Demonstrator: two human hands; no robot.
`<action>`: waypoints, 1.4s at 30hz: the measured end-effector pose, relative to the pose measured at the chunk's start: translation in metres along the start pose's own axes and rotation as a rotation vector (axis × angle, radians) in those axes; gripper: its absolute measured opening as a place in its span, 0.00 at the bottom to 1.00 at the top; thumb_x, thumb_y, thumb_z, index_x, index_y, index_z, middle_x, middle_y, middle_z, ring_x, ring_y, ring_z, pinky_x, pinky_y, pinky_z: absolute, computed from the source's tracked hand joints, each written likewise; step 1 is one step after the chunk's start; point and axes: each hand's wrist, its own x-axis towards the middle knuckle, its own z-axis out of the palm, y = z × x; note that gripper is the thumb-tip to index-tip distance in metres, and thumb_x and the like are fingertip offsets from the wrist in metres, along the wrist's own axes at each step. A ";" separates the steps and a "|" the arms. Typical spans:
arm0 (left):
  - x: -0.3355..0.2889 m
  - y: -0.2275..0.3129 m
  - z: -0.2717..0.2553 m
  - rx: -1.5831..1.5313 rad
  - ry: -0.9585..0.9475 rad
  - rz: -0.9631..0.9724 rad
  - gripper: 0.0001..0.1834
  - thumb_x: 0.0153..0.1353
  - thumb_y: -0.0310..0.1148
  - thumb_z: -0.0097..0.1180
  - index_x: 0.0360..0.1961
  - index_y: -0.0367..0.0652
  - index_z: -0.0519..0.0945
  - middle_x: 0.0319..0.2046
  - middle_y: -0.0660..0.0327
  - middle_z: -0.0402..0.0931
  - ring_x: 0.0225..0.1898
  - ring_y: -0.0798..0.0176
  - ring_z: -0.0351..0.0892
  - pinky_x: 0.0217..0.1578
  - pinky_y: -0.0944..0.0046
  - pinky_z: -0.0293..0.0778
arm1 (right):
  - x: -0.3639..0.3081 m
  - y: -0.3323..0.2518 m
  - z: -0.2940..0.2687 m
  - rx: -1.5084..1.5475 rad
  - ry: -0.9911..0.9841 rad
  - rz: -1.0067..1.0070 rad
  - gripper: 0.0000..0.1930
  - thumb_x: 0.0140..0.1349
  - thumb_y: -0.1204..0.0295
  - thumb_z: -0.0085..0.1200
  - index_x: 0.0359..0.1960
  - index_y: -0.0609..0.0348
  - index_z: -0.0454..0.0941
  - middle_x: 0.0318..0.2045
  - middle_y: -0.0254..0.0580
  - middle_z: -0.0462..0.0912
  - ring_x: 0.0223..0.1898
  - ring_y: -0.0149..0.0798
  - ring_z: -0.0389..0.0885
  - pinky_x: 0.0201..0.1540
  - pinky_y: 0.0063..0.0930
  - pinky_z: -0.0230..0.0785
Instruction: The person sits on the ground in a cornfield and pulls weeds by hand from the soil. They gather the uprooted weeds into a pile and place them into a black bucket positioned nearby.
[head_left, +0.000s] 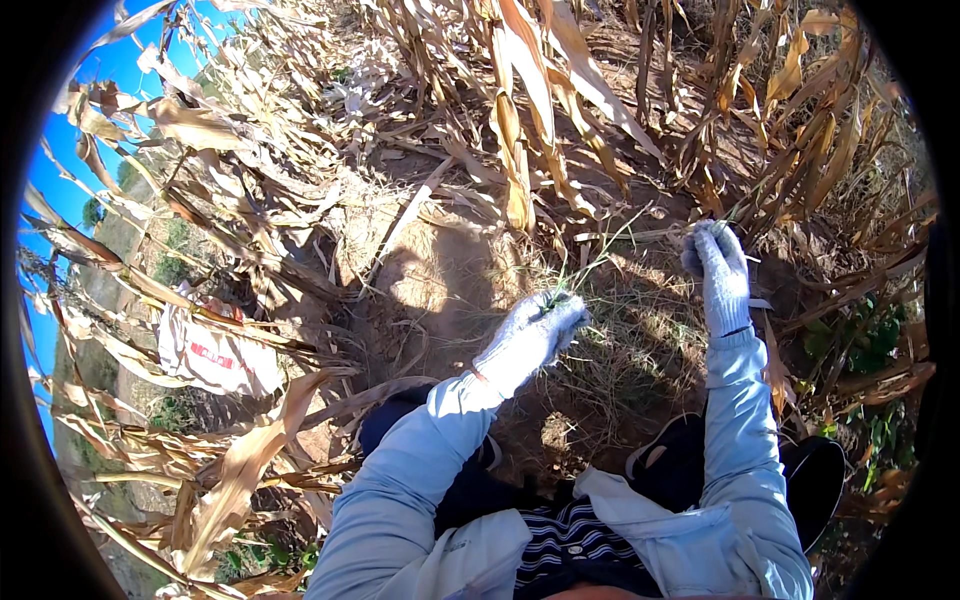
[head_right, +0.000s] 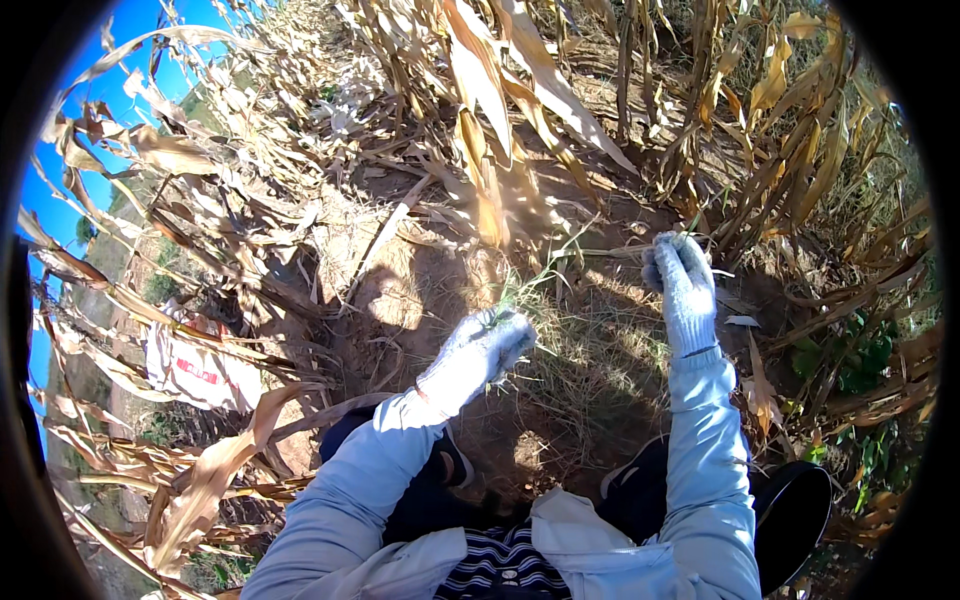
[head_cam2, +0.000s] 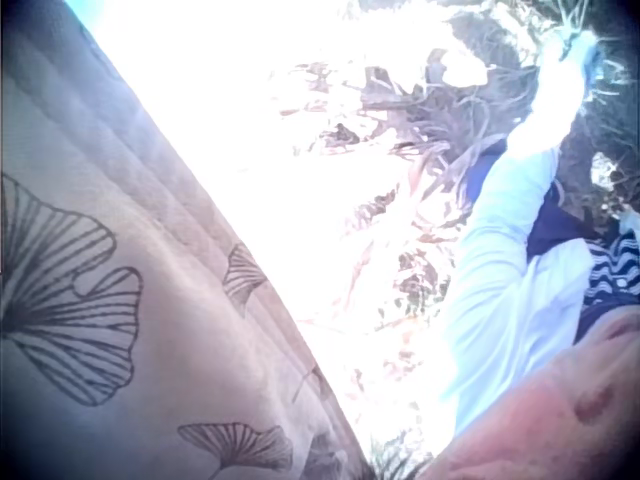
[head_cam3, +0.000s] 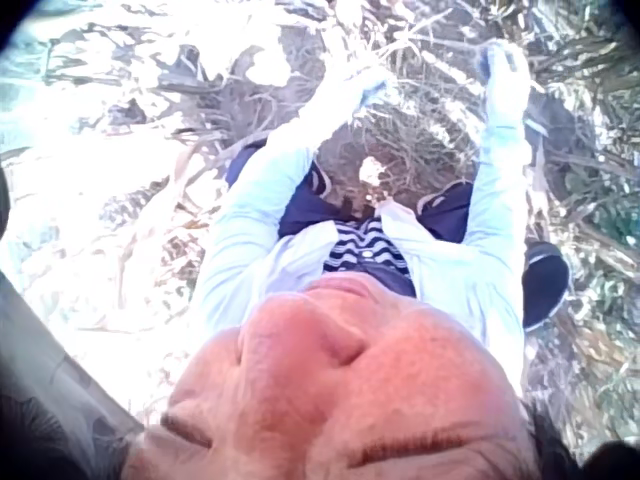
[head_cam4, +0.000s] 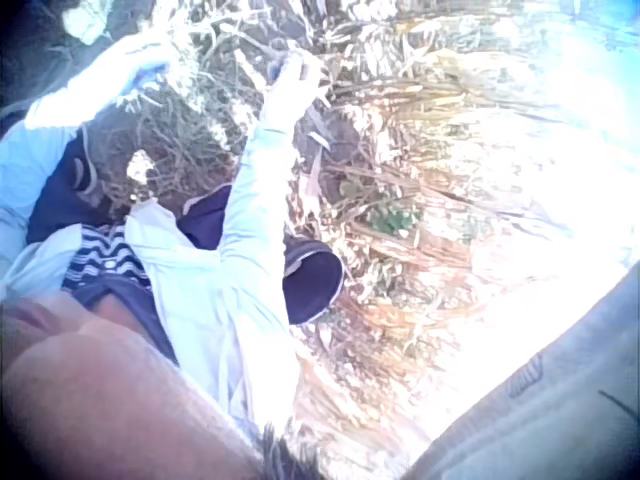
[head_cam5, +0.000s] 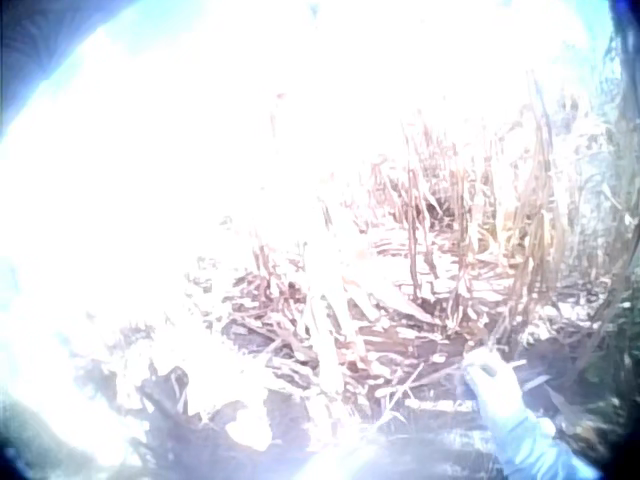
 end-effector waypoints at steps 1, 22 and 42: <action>-0.001 0.000 -0.001 -0.035 0.019 -0.003 0.16 0.78 0.45 0.55 0.39 0.45 0.84 0.21 0.71 0.71 0.20 0.77 0.64 0.21 0.72 0.59 | -0.006 0.000 0.007 -0.072 -0.052 0.054 0.12 0.78 0.69 0.56 0.56 0.60 0.80 0.39 0.34 0.85 0.34 0.27 0.83 0.39 0.20 0.75; 0.030 -0.013 -0.003 -0.390 -0.005 0.032 0.15 0.78 0.46 0.59 0.46 0.44 0.81 0.25 0.67 0.78 0.22 0.73 0.75 0.21 0.72 0.67 | -0.070 0.029 0.069 0.038 -0.820 0.490 0.33 0.72 0.64 0.67 0.74 0.63 0.70 0.59 0.38 0.82 0.59 0.34 0.79 0.63 0.33 0.73; 0.031 0.000 -0.023 -0.444 0.233 0.209 0.17 0.82 0.47 0.51 0.45 0.45 0.82 0.25 0.72 0.75 0.22 0.76 0.69 0.24 0.73 0.65 | -0.059 0.003 0.061 -0.795 -0.572 -0.023 0.10 0.70 0.67 0.60 0.45 0.59 0.85 0.33 0.49 0.88 0.36 0.49 0.89 0.41 0.40 0.79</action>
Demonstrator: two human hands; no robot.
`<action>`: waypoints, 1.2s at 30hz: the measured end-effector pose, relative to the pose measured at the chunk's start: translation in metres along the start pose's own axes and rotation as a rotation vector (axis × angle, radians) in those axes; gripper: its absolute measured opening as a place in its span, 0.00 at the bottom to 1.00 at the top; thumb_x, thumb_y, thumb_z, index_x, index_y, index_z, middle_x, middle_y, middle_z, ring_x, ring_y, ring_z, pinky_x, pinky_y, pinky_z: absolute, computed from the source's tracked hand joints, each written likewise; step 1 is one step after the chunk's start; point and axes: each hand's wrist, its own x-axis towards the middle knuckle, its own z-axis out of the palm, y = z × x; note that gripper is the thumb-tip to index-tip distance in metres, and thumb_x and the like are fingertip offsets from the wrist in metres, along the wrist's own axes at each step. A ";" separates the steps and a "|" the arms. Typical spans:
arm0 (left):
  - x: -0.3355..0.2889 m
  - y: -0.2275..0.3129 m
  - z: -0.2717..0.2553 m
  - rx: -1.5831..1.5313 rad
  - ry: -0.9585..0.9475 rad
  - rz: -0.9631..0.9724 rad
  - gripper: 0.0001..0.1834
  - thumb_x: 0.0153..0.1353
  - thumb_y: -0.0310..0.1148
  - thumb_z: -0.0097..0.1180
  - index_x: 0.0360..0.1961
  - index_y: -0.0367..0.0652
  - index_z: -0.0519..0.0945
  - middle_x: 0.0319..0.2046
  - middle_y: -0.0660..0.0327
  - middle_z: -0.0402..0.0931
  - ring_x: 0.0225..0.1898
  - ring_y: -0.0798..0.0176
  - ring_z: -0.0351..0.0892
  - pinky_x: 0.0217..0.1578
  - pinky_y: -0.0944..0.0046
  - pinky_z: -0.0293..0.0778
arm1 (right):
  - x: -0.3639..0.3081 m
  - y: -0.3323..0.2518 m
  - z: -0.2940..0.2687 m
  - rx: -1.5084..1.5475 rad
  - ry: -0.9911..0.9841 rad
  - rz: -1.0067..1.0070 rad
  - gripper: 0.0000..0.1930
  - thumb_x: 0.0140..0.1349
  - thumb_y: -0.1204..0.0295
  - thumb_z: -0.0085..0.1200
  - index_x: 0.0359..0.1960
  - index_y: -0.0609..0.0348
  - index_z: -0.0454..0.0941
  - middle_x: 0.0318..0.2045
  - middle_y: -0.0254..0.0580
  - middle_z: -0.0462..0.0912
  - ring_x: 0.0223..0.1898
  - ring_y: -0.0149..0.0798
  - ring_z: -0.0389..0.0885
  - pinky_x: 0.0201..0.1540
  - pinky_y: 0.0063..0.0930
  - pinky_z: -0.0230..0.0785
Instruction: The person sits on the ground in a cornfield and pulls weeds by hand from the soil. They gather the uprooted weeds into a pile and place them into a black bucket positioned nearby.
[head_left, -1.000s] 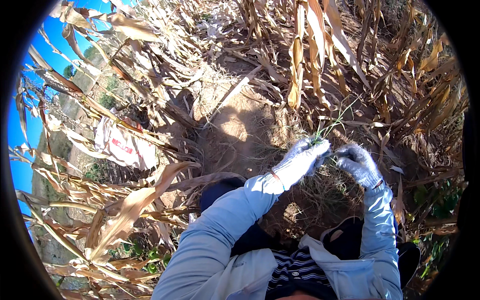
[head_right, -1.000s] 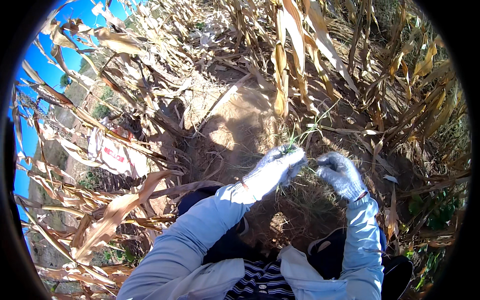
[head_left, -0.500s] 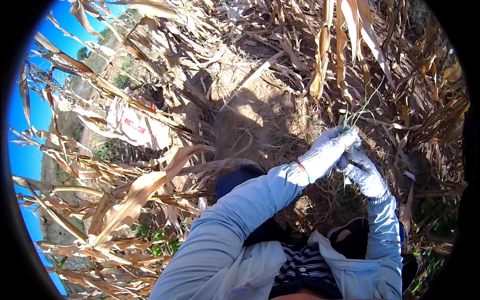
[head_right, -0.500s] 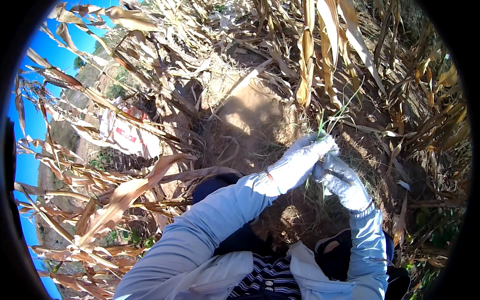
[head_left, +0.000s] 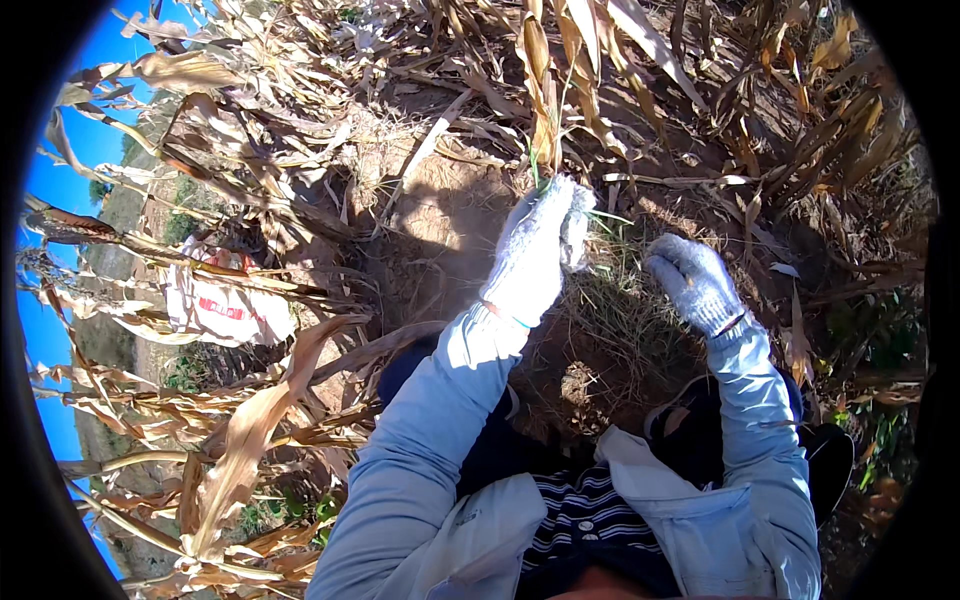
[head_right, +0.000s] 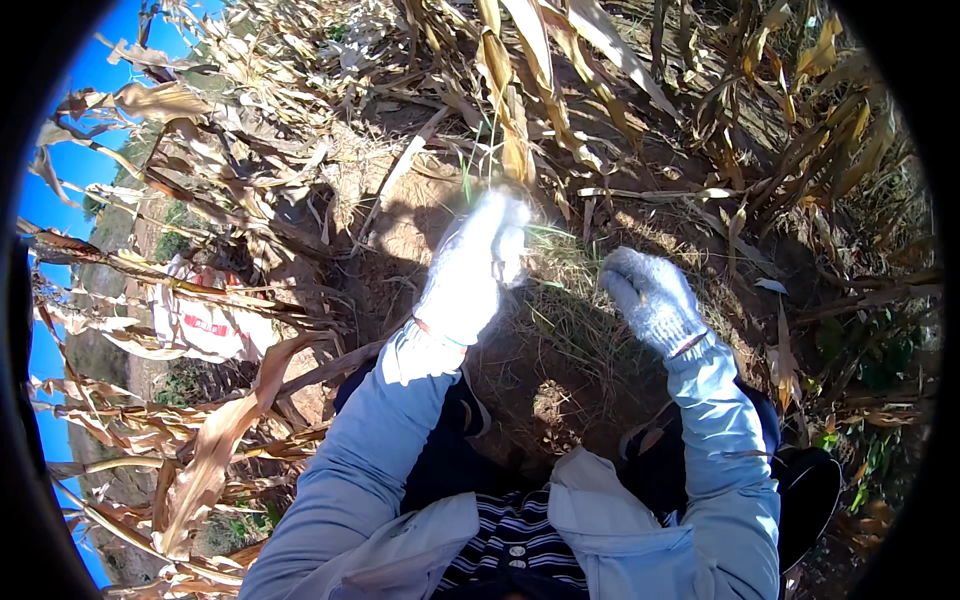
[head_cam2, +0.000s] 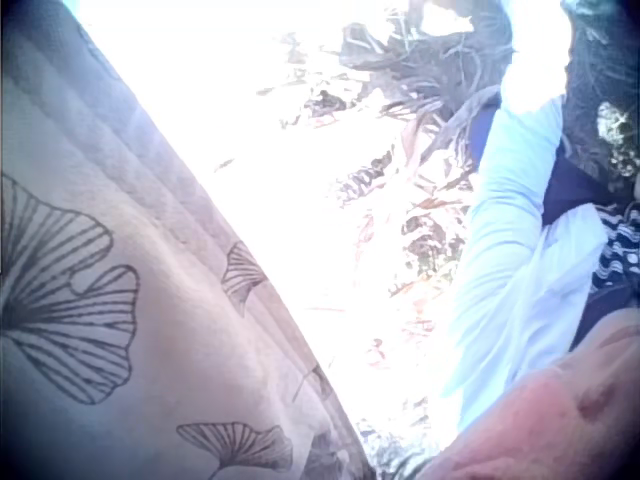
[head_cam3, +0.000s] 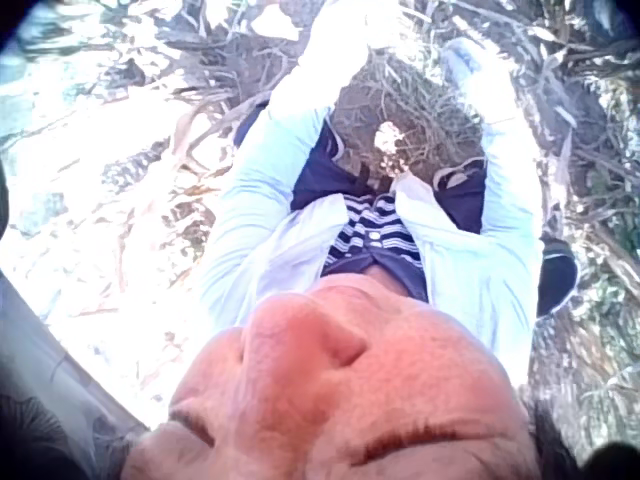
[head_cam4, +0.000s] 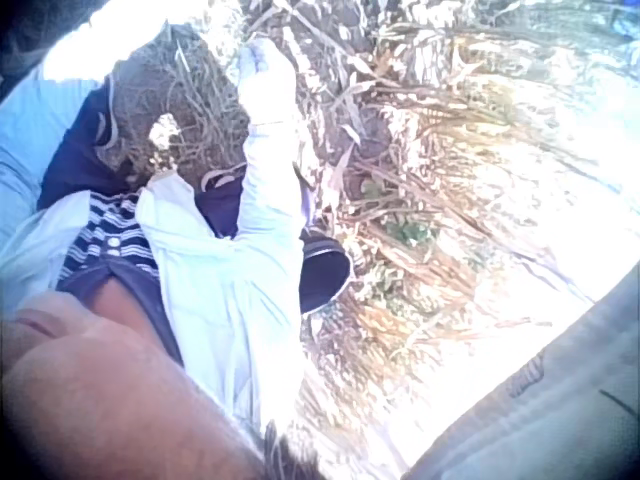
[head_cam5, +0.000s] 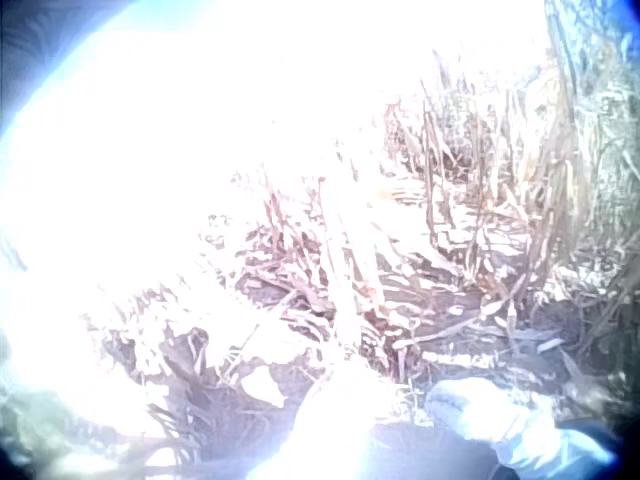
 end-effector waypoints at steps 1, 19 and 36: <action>-0.003 0.009 -0.003 0.025 0.059 0.034 0.18 0.82 0.47 0.50 0.45 0.44 0.82 0.23 0.73 0.72 0.20 0.76 0.66 0.24 0.72 0.63 | 0.003 0.006 -0.001 -0.074 0.060 -0.073 0.10 0.70 0.66 0.60 0.45 0.58 0.85 0.35 0.49 0.89 0.38 0.50 0.90 0.42 0.41 0.79; 0.010 -0.022 -0.008 0.060 0.119 -0.138 0.16 0.80 0.43 0.55 0.50 0.41 0.85 0.35 0.63 0.83 0.31 0.71 0.78 0.31 0.70 0.73 | 0.014 0.026 -0.009 0.318 0.115 0.109 0.09 0.76 0.77 0.54 0.52 0.59 0.85 0.43 0.34 0.87 0.44 0.30 0.84 0.51 0.29 0.78; 0.010 -0.053 0.034 0.353 -0.260 -0.088 0.18 0.79 0.45 0.54 0.51 0.42 0.86 0.43 0.63 0.85 0.42 0.66 0.82 0.43 0.66 0.76 | -0.011 0.015 0.014 0.132 -0.070 -0.472 0.10 0.69 0.75 0.58 0.50 0.55 0.86 0.44 0.44 0.89 0.47 0.48 0.89 0.51 0.40 0.83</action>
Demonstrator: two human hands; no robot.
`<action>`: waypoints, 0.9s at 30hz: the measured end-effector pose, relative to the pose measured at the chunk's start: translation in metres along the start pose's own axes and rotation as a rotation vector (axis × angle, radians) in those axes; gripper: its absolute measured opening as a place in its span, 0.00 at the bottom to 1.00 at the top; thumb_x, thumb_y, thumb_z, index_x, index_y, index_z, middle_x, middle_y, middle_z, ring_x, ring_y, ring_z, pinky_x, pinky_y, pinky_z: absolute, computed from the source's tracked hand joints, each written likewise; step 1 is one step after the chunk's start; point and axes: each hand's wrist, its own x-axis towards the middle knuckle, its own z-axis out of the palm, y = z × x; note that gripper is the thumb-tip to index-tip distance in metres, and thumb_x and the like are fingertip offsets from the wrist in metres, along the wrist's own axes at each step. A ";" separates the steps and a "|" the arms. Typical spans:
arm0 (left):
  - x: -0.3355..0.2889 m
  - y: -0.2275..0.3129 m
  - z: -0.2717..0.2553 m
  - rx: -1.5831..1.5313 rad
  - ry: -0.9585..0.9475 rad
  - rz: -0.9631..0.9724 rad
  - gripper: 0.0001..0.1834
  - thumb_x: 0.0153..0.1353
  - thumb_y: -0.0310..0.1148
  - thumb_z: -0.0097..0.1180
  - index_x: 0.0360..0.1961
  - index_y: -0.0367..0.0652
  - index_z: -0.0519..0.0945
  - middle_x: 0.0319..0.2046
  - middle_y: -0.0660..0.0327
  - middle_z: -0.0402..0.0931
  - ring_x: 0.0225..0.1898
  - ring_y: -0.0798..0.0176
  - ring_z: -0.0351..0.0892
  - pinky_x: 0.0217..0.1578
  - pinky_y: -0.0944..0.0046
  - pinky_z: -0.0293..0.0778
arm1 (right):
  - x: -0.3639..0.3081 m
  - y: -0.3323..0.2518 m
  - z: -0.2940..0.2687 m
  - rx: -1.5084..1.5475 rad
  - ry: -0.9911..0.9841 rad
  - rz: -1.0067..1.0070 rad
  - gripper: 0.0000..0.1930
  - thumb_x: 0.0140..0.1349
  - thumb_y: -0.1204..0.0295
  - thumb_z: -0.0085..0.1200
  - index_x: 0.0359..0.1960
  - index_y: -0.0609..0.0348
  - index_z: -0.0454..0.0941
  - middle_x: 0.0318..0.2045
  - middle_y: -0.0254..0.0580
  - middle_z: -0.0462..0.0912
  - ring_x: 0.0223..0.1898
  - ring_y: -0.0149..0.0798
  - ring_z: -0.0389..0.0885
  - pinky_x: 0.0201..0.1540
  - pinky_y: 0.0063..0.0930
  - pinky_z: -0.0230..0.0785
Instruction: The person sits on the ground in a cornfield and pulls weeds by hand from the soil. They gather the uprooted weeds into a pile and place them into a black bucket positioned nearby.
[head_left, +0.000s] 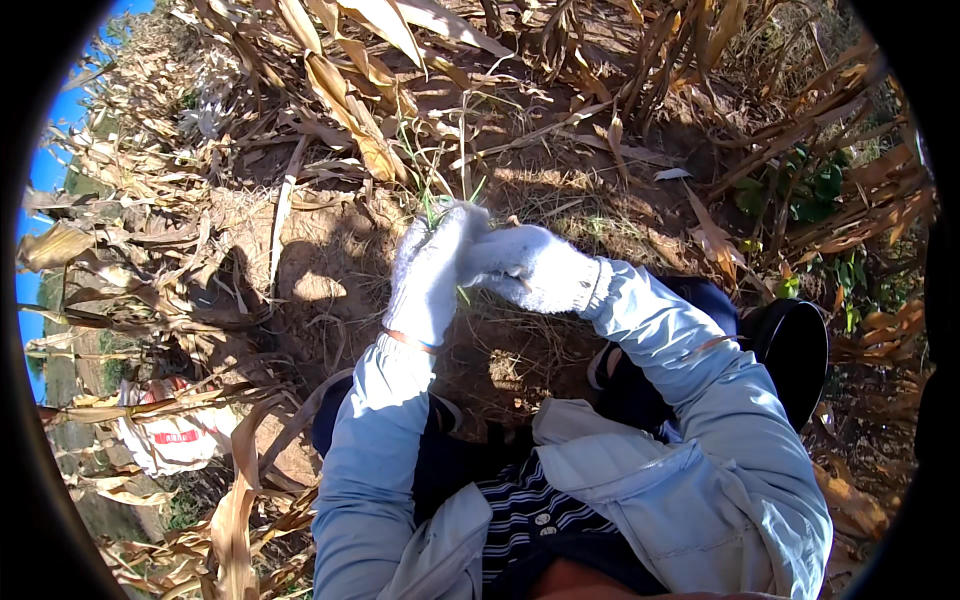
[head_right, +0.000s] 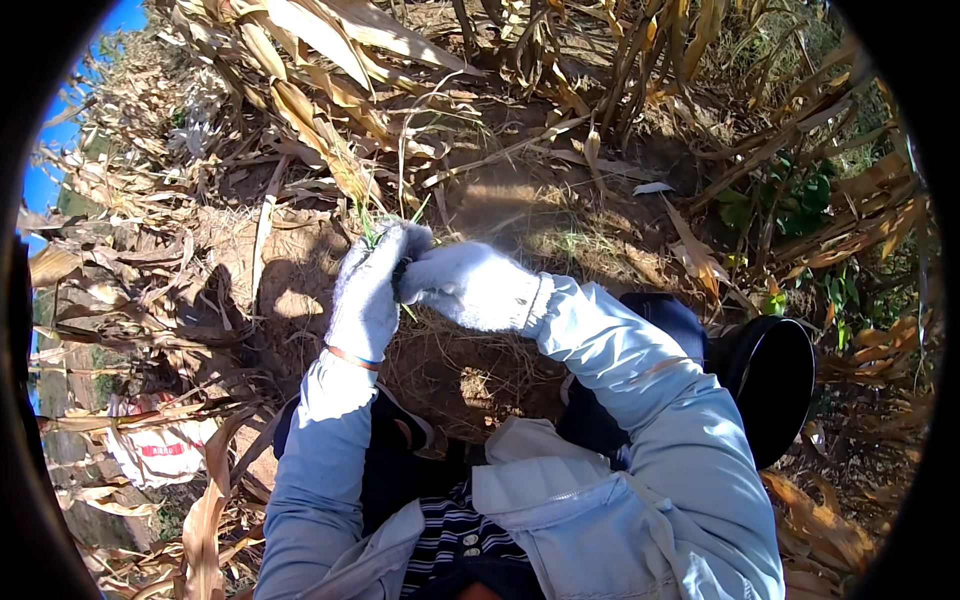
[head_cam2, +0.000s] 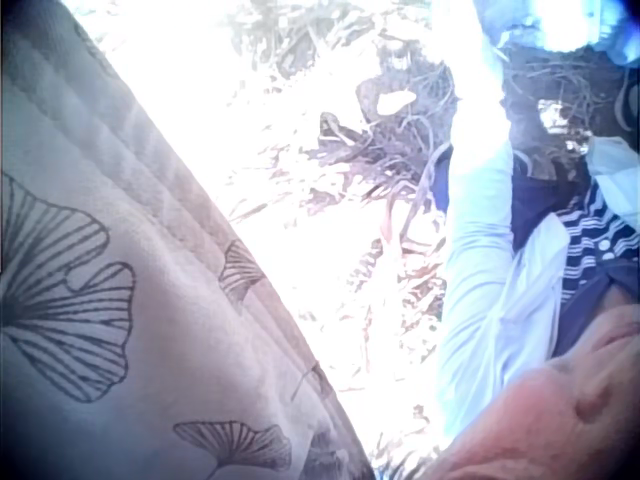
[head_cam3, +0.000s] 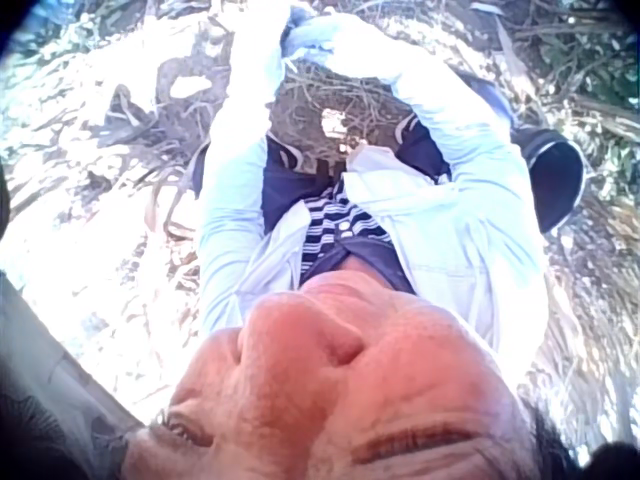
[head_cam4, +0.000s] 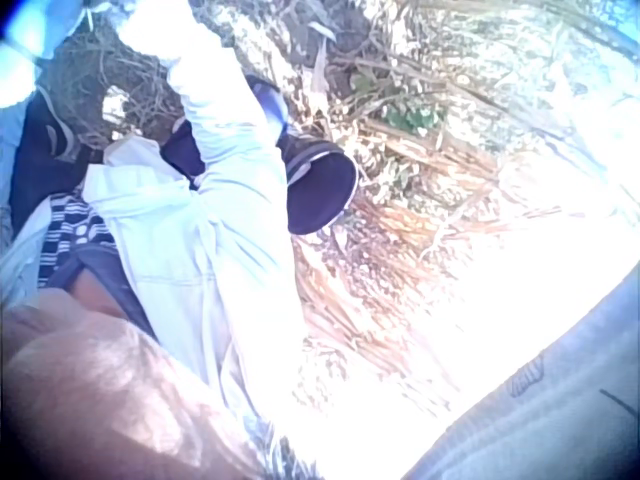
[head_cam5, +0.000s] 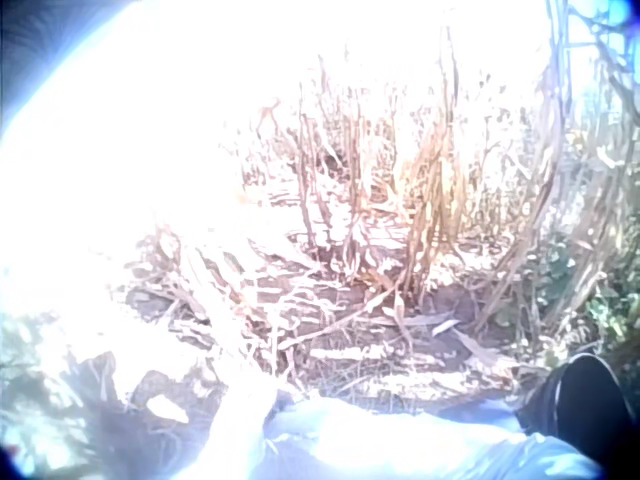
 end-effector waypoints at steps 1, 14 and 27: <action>0.000 0.001 0.001 0.020 -0.003 0.003 0.18 0.79 0.45 0.55 0.50 0.41 0.86 0.43 0.63 0.85 0.42 0.66 0.82 0.44 0.65 0.77 | -0.002 0.002 0.000 0.003 0.015 -0.013 0.10 0.69 0.74 0.59 0.50 0.55 0.86 0.44 0.44 0.89 0.47 0.48 0.89 0.51 0.39 0.83; -0.007 0.007 0.007 0.147 0.043 -0.026 0.13 0.81 0.40 0.51 0.48 0.43 0.82 0.34 0.65 0.82 0.29 0.75 0.73 0.31 0.71 0.71 | 0.005 0.007 -0.035 0.936 0.579 0.556 0.20 0.73 0.61 0.65 0.60 0.56 0.82 0.43 0.33 0.89 0.34 0.26 0.81 0.41 0.23 0.75; -0.015 -0.001 0.017 0.268 -0.034 -0.127 0.14 0.79 0.36 0.52 0.54 0.39 0.83 0.31 0.66 0.81 0.24 0.78 0.71 0.26 0.73 0.68 | 0.007 0.006 -0.029 0.887 0.461 0.538 0.11 0.74 0.61 0.63 0.47 0.54 0.83 0.30 0.26 0.80 0.29 0.23 0.75 0.32 0.20 0.70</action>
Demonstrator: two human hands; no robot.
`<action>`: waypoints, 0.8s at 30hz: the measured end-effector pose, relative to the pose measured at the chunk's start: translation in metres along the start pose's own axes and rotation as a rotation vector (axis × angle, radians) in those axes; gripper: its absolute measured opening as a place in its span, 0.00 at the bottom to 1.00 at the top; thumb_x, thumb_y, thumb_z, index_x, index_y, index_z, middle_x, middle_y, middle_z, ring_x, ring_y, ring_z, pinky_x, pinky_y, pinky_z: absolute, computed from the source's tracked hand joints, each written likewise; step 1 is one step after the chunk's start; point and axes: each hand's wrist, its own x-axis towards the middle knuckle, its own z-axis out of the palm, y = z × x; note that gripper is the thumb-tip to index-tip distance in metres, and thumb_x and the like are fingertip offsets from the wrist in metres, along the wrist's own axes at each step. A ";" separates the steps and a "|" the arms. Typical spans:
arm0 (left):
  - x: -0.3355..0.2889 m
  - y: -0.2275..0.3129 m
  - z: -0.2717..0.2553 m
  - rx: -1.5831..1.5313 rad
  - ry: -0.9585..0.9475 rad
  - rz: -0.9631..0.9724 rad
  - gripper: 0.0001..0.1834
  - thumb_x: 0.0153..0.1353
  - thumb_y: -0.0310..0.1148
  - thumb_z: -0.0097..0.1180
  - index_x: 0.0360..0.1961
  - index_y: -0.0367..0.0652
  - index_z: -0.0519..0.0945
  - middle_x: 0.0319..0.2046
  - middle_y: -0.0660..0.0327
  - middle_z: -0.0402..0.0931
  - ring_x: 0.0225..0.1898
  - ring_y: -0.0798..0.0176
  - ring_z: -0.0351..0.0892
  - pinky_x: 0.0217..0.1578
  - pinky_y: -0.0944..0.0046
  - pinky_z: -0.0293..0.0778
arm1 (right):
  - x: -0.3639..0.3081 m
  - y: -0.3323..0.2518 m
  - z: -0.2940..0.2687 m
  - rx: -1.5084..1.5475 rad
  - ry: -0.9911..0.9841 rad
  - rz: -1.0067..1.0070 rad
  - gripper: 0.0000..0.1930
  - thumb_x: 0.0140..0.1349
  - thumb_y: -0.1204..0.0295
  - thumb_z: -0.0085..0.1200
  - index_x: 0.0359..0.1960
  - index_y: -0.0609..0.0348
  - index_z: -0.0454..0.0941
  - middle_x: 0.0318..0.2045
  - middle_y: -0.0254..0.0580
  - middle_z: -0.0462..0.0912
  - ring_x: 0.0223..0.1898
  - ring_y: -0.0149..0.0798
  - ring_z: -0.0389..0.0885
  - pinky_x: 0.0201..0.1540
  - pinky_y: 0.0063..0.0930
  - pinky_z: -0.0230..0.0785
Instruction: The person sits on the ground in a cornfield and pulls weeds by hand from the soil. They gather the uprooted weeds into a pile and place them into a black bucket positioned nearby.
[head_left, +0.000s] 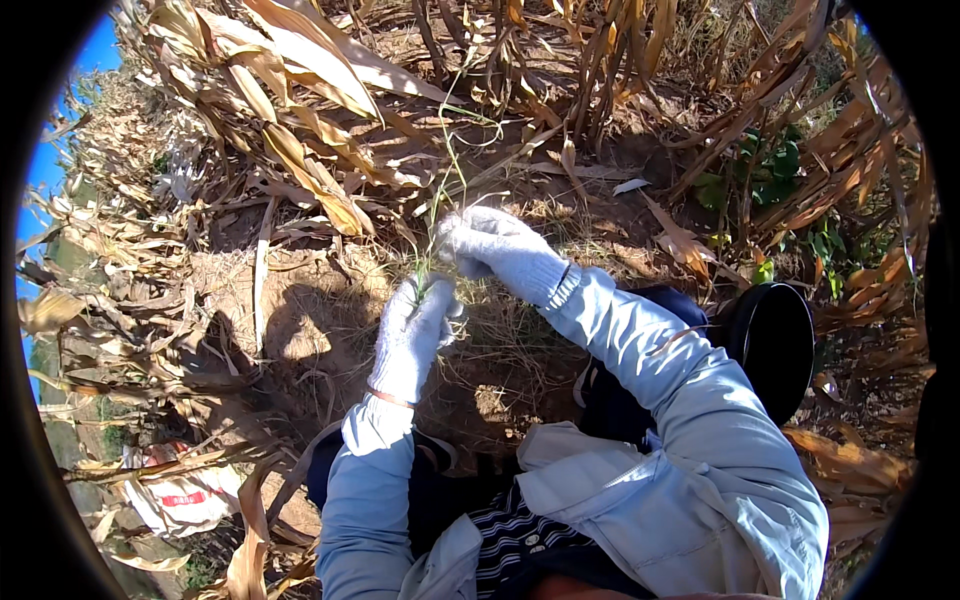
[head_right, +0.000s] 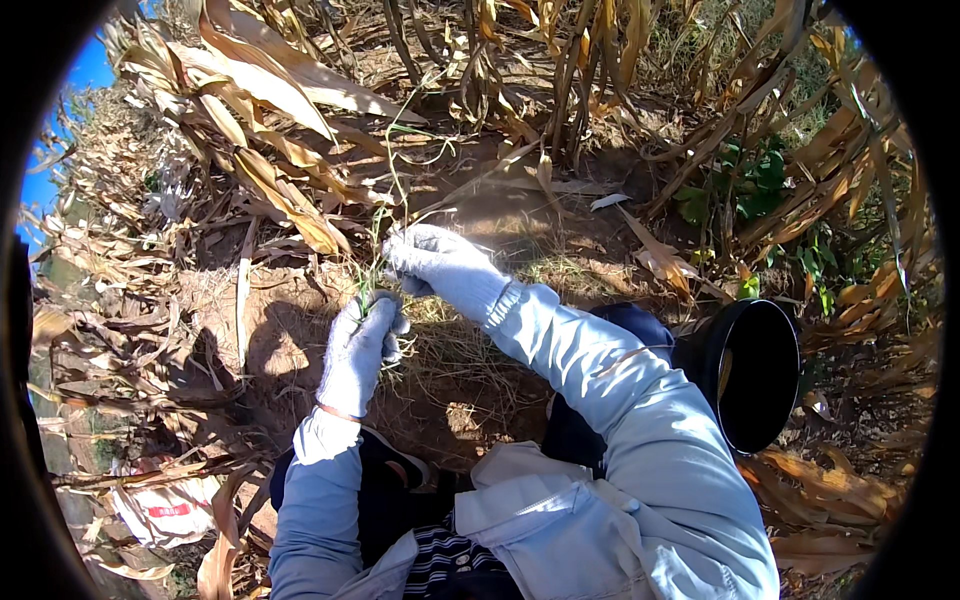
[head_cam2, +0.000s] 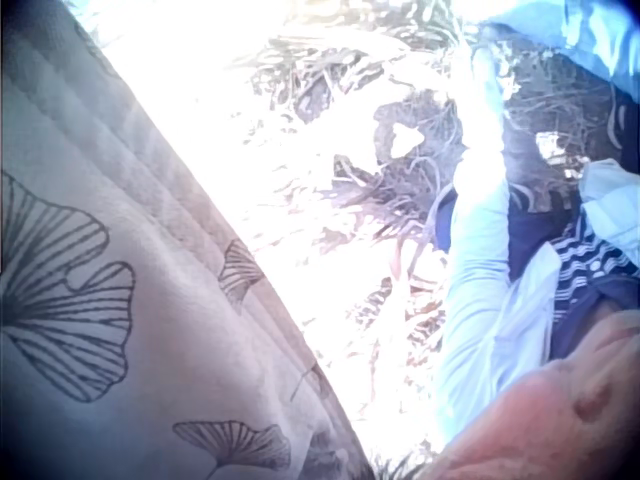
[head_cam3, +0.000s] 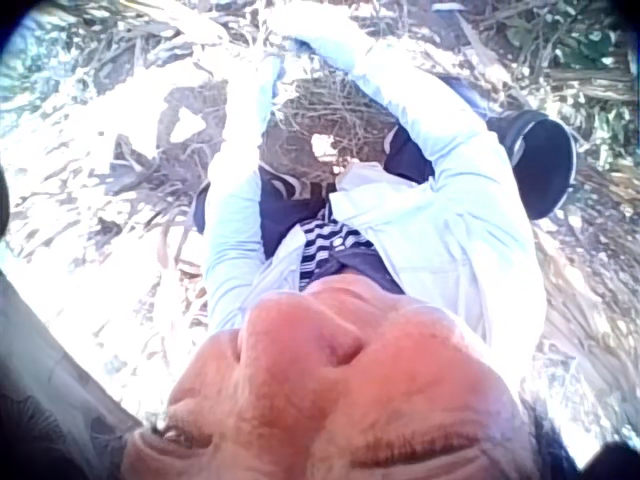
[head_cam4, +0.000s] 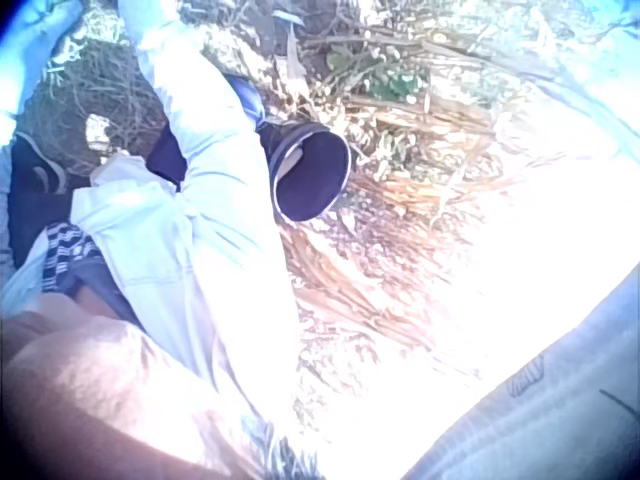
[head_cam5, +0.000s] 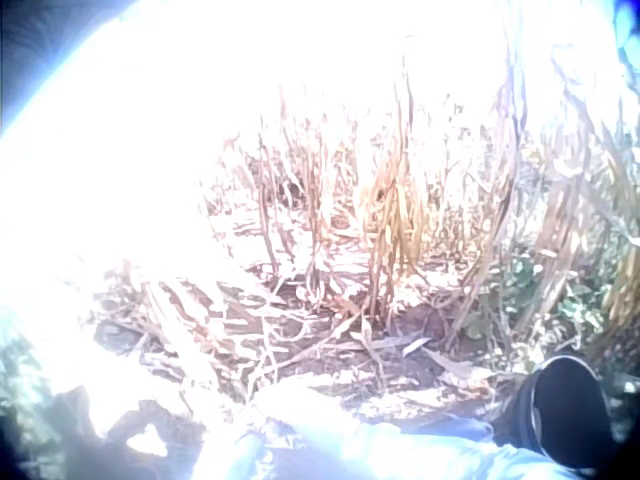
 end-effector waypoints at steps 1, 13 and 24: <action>0.000 0.002 0.000 0.013 -0.005 0.022 0.14 0.79 0.36 0.53 0.55 0.39 0.83 0.31 0.66 0.82 0.24 0.78 0.71 0.26 0.73 0.68 | 0.000 0.000 0.003 -0.001 0.029 0.010 0.09 0.73 0.63 0.63 0.44 0.53 0.85 0.30 0.27 0.81 0.31 0.24 0.78 0.35 0.22 0.72; 0.004 -0.004 -0.010 0.158 0.025 0.084 0.10 0.71 0.36 0.61 0.44 0.42 0.86 0.27 0.69 0.79 0.28 0.75 0.73 0.30 0.68 0.70 | 0.001 0.000 -0.002 0.350 -0.038 -0.056 0.12 0.76 0.69 0.57 0.56 0.60 0.79 0.40 0.37 0.85 0.33 0.28 0.83 0.36 0.21 0.79; -0.005 0.000 -0.033 0.249 0.117 0.186 0.07 0.73 0.36 0.60 0.40 0.45 0.85 0.26 0.71 0.77 0.27 0.74 0.73 0.30 0.68 0.70 | 0.000 -0.023 -0.007 0.236 0.280 -0.081 0.11 0.76 0.67 0.60 0.53 0.57 0.82 0.35 0.31 0.86 0.32 0.25 0.81 0.34 0.20 0.75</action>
